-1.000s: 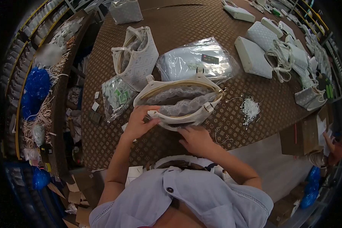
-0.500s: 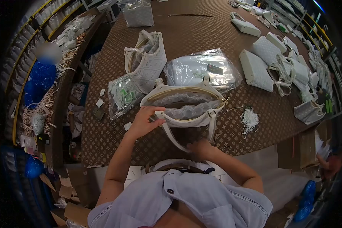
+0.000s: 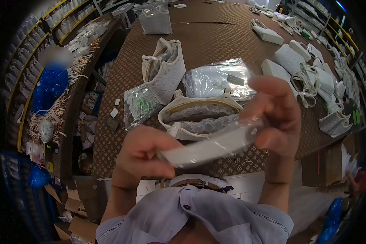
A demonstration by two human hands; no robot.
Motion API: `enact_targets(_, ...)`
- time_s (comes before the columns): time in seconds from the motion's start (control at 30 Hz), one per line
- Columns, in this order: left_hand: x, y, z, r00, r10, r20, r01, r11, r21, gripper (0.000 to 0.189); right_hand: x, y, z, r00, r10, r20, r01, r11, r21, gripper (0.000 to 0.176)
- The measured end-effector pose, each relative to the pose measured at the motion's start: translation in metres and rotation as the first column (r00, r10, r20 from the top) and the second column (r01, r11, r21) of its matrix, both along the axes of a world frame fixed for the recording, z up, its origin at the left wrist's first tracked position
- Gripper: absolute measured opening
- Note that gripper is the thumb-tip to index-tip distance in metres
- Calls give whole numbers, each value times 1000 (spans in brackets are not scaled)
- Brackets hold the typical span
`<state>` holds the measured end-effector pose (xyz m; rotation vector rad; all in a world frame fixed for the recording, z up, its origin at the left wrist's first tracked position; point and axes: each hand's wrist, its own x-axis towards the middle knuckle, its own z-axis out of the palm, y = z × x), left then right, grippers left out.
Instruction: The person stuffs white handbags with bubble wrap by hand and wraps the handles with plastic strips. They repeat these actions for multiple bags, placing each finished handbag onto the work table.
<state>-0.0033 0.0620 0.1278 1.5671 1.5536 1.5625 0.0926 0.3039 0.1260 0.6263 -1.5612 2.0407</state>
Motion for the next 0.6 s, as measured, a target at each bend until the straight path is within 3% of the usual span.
enact_targets(0.07, -7, 14, -8, 901, 41, 432, -165, 953, 254, 44, -20, -4, 5, 992, -98, 80, 80, 977, 198, 92)
enact_targets(0.1, -21, 21, -10, 841, -63, 538, -179, 905, 386, 27, -37, 7, -10, 996, -71, 45, 46, 912, 407, 77)
enact_targets(0.13, -30, 26, -7, 840, -66, 539, -176, 906, 385, 27, -45, 16, -29, 996, -74, 46, 49, 913, 406, 77)
enact_targets(0.2, -46, 31, -4, 730, -103, 676, -259, 873, 413, 26, -57, 29, -63, 853, -212, 477, -181, 737, 651, 67)
enact_targets(0.3, -55, 33, 0, 760, -12, 650, -305, 876, 373, 31, -56, 32, -100, 785, -275, 555, -141, 793, 593, 54)
enact_targets(0.33, -55, 34, 2, 754, -13, 657, -304, 879, 366, 31, -57, 25, -90, 832, -372, 412, 53, 792, 608, 53)
enact_targets(0.4, -56, 38, 7, 821, 17, 571, -244, 914, 324, 32, -61, 4, -56, 835, -542, 94, 459, 781, 424, 47)
enact_targets(0.43, -58, 42, 4, 819, 10, 573, -235, 918, 319, 32, -63, 0, -41, 829, -551, 98, 467, 778, 421, 47)
enact_targets(0.5, -61, 46, -4, 852, -155, 499, -64, 917, 393, 36, -68, -1, -16, 824, -491, -282, 565, 746, 353, 40)
enact_targets(0.53, -62, 47, -5, 851, -159, 500, -59, 918, 393, 36, -70, 2, -7, 822, -495, -281, 568, 743, 353, 40)
enact_targets(0.6, -60, 46, -10, 791, -292, 537, -47, 847, 529, 43, -77, 7, 4, 789, -459, -408, 609, 503, 613, 31)
